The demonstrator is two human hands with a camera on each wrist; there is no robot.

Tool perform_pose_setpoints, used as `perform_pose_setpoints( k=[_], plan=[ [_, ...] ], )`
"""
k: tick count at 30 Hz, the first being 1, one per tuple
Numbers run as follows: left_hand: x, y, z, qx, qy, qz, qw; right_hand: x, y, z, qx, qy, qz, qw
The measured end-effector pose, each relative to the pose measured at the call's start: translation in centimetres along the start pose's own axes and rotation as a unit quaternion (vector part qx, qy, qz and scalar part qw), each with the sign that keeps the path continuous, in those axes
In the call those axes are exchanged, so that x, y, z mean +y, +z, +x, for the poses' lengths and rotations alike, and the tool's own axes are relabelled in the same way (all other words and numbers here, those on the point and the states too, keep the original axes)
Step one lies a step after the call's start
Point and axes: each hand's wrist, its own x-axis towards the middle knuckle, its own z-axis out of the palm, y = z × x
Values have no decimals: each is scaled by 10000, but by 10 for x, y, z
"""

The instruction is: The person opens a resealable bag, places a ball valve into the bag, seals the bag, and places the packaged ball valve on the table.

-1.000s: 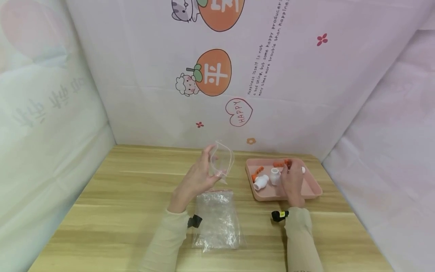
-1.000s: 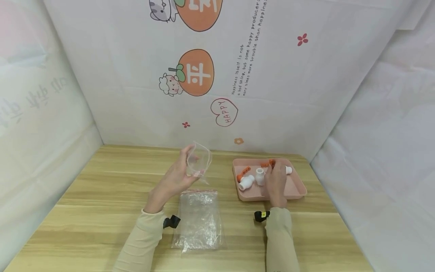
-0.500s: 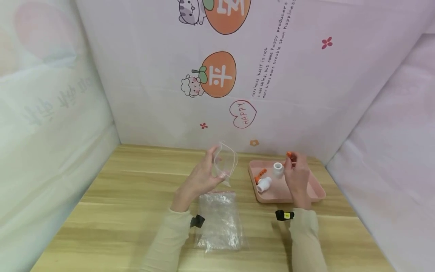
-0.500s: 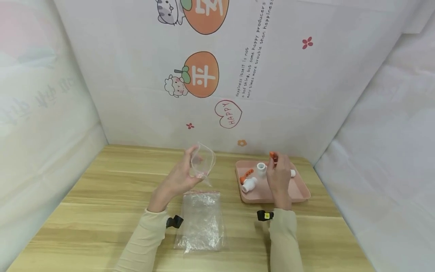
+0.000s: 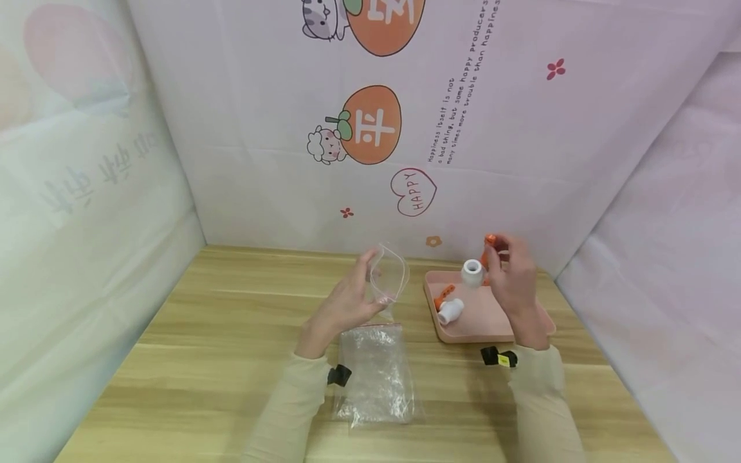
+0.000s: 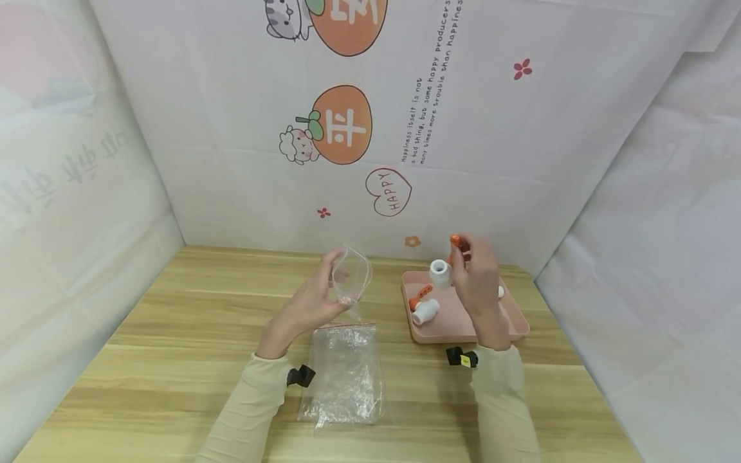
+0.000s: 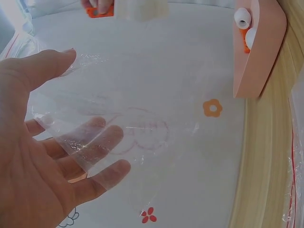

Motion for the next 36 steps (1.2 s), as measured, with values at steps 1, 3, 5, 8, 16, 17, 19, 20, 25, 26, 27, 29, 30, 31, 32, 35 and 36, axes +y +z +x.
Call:
perform_pose_setpoints(
  k=[1,3,5,8,16,17,19,20,25,26,27,29,30,31,32,35,36],
  plan=[
    [0,0,0,-8,13,19,10000,-4,-1,3,-62,-95,-10,9999],
    [-1,1,0,-37,44,32,10000,-10,-3,8,-174,-286,-24,9994],
    [-1,1,0,-65,60,17,10000,-16,-4,12,-271,-424,4,9987],
    [0,2,0,-89,64,-62,9999,-29,-6,21,-406,-608,138,9972],
    [2,2,0,-189,150,-91,9997,-65,-8,44,-332,-1062,634,9918],
    [2,2,0,-207,146,-93,9996,-70,-7,47,-321,-1088,720,9909],
    [2,2,0,-238,106,-67,9996,-78,-6,52,-318,-1138,893,9890],
    [2,2,0,-258,69,-69,9996,-82,-5,54,-353,-1168,957,9879],
    [2,4,1,-367,58,-132,9992,-98,0,64,-358,-1295,1292,9825],
    [2,5,1,-390,78,-136,9991,-101,1,65,-360,-1322,1353,9813],
    [2,5,1,-412,114,-146,9990,-104,2,67,-339,-1325,1432,9802],
    [1,6,2,-438,196,-137,9988,-109,5,69,-278,-1323,1571,9783],
    [1,6,2,-445,217,-151,9987,-111,7,69,-265,-1324,1624,9775],
    [1,7,2,-449,252,-172,9985,-114,8,69,-275,-1320,1671,9767],
    [1,7,2,-453,293,-187,9984,-116,10,70,-290,-1321,1707,9760],
    [1,7,3,-452,387,-236,9979,-120,14,69,-355,-1335,1796,9740],
    [1,7,3,-454,403,-250,9978,-121,16,68,-409,-1349,1807,9734]
  ],
)
